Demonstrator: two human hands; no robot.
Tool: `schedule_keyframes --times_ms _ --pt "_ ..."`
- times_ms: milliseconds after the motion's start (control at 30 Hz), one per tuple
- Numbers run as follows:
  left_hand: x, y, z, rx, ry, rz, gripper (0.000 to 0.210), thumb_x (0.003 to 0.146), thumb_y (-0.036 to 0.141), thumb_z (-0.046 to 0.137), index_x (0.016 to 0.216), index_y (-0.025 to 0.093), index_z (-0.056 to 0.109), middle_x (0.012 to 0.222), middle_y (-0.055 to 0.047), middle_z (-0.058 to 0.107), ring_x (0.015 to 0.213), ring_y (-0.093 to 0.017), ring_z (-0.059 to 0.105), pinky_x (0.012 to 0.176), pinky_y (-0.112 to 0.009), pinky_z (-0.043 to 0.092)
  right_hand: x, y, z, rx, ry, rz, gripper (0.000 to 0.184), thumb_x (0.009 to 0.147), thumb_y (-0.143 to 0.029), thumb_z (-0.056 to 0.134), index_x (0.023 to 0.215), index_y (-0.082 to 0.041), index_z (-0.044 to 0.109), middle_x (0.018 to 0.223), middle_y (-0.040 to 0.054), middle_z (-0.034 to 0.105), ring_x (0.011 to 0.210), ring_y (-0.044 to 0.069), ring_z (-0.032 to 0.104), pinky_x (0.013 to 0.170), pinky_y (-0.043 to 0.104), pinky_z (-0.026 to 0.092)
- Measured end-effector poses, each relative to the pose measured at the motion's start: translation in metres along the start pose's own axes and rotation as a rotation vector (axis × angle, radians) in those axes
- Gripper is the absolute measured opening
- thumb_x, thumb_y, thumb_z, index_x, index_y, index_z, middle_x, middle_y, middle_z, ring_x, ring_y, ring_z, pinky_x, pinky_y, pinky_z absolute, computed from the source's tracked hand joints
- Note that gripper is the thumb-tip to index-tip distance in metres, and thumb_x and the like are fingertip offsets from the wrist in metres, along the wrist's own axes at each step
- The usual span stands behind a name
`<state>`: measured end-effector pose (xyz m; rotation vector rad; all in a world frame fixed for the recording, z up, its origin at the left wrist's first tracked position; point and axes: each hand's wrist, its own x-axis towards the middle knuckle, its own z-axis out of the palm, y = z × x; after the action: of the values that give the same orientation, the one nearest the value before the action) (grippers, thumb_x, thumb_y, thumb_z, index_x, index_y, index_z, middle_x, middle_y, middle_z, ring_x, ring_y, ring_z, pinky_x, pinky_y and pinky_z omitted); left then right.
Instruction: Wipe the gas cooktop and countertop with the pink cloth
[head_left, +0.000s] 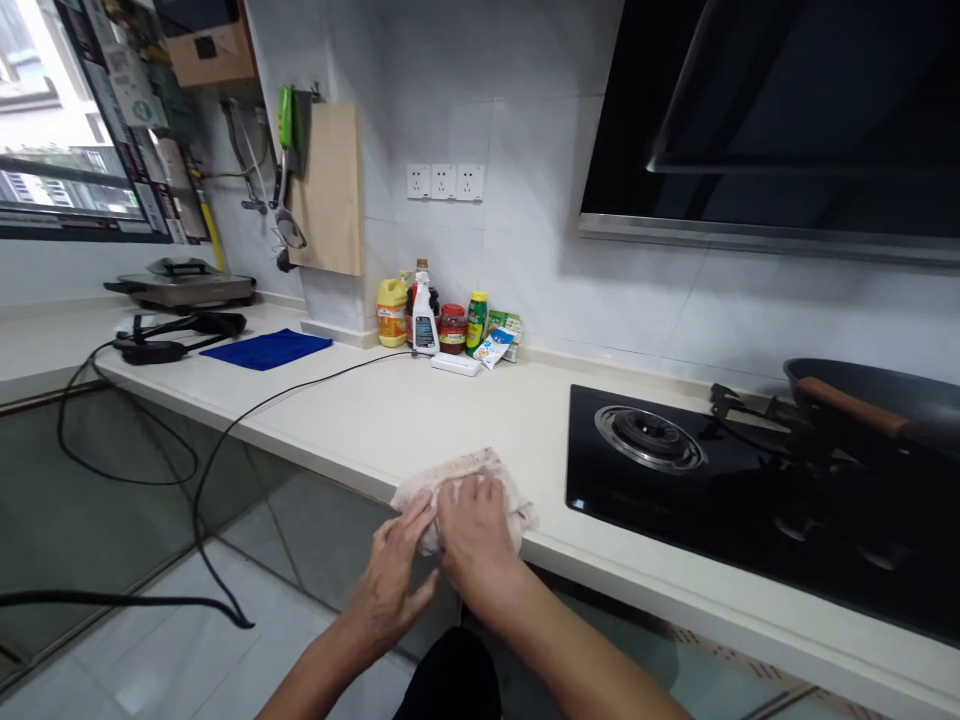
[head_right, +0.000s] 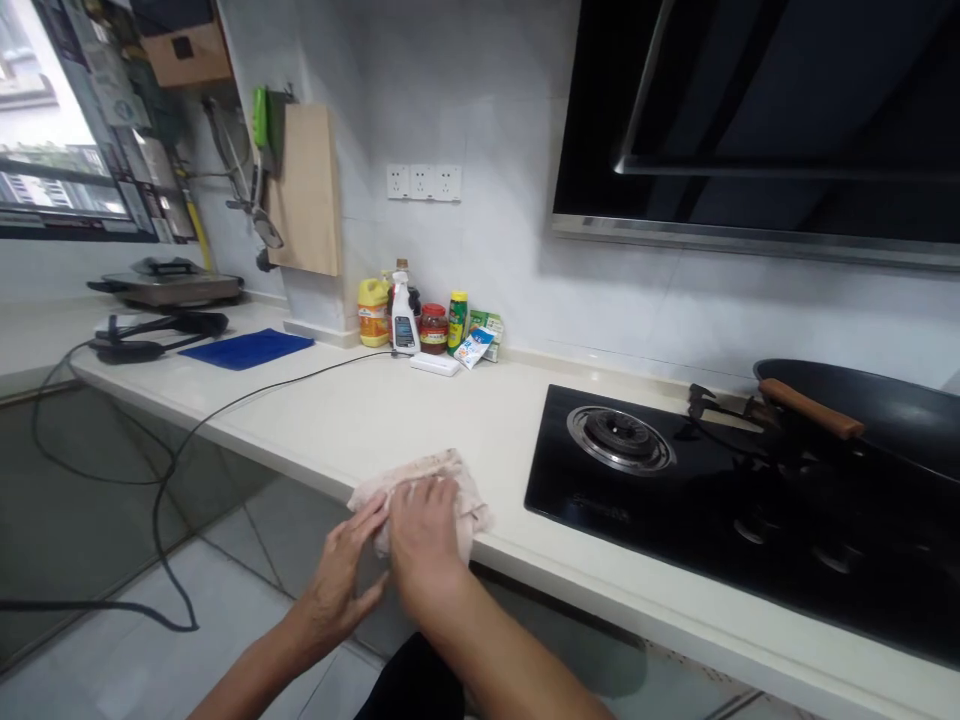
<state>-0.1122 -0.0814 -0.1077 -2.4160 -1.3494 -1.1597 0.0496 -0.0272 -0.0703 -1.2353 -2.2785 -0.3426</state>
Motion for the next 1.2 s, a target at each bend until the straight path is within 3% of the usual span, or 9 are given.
schedule_keyframes --times_ms 100,200,300,433,600,833,967,1067,1200 --pt "0.006 -0.006 -0.016 -0.029 0.145 -0.104 0.058 0.091 0.020 0.051 0.146 0.029 0.035 0.149 -0.017 0.050 0.140 -0.033 0.047 0.110 -0.056 0.043 0.028 -0.028 0.025 0.004 0.032 0.034 0.042 0.090 -0.009 0.054 0.132 -0.015 0.053 0.132 0.0262 0.060 0.122 0.042 0.055 0.097 0.074 0.036" --pt "0.023 -0.006 -0.027 -0.045 0.341 -0.208 0.039 0.093 0.025 0.052 0.132 0.028 0.049 0.135 -0.012 0.057 0.129 -0.030 0.056 0.105 -0.053 0.049 0.049 -0.042 0.038 0.020 0.038 0.011 0.036 0.095 -0.011 0.046 0.130 -0.017 0.052 0.132 0.0224 0.062 0.122 0.039 0.056 0.094 0.072 0.041" --pt "0.049 -0.002 -0.034 -0.086 0.435 -0.208 0.027 0.094 0.028 0.054 0.121 0.025 0.057 0.123 -0.009 0.062 0.120 -0.027 0.060 0.101 -0.047 0.052 0.053 -0.041 0.035 -0.026 0.035 -0.029 0.034 0.100 -0.017 0.043 0.133 -0.017 0.050 0.132 0.0215 0.061 0.121 0.036 0.056 0.093 0.061 0.046" --pt "0.082 0.005 -0.036 -0.109 0.437 -0.130 0.020 0.095 0.027 0.053 0.112 0.023 0.062 0.121 -0.009 0.062 0.120 -0.026 0.059 0.107 -0.047 0.047 0.030 -0.020 0.015 -0.009 -0.014 -0.069 0.037 0.101 -0.020 0.043 0.138 -0.019 0.049 0.128 0.0194 0.061 0.115 0.032 0.058 0.090 0.052 0.051" --pt "0.103 -0.002 -0.027 -0.035 0.295 -0.116 0.020 0.096 0.032 0.050 0.103 0.024 0.066 0.118 -0.009 0.064 0.118 -0.028 0.059 0.104 -0.051 0.045 -0.039 0.034 -0.017 -0.036 0.094 -0.063 0.046 0.098 -0.016 0.050 0.143 -0.025 0.048 0.136 0.0174 0.057 0.123 0.034 0.053 0.097 0.055 0.047" --pt "0.133 -0.007 -0.002 0.051 0.099 -0.056 0.024 0.092 0.033 0.047 0.097 0.024 0.069 0.118 -0.011 0.067 0.116 -0.031 0.060 0.096 -0.050 0.043 -0.153 0.131 -0.058 -0.216 0.250 0.052 0.051 0.092 -0.015 0.054 0.140 -0.035 0.055 0.139 0.0099 0.059 0.130 0.033 0.051 0.103 0.054 0.042" --pt "0.152 -0.013 0.012 0.015 -0.002 -0.048 0.027 0.091 0.036 0.047 0.098 0.024 0.070 0.119 -0.011 0.067 0.117 -0.029 0.060 0.099 -0.049 0.043 -0.215 0.194 -0.094 -0.314 0.184 0.102 0.048 0.090 -0.017 0.054 0.134 -0.035 0.062 0.137 0.0098 0.061 0.127 0.032 0.054 0.101 0.050 0.043" --pt "0.158 -0.020 0.023 -0.059 -0.105 -0.126 0.030 0.089 0.040 0.047 0.100 0.024 0.070 0.118 -0.009 0.068 0.117 -0.029 0.061 0.100 -0.048 0.045 -0.263 0.241 -0.131 -0.350 0.053 0.222 0.046 0.088 -0.035 0.062 0.134 -0.033 0.063 0.141 0.0128 0.058 0.130 0.035 0.052 0.103 0.052 0.041" --pt "0.157 -0.027 0.033 -0.125 -0.174 -0.170 0.035 0.089 0.047 0.048 0.102 0.023 0.070 0.118 -0.009 0.069 0.116 -0.030 0.063 0.101 -0.046 0.047 -0.314 0.290 -0.171 -0.420 -0.006 0.366 0.060 0.077 -0.055 0.070 0.132 -0.031 0.064 0.139 0.0159 0.059 0.125 0.038 0.056 0.099 0.052 0.044"
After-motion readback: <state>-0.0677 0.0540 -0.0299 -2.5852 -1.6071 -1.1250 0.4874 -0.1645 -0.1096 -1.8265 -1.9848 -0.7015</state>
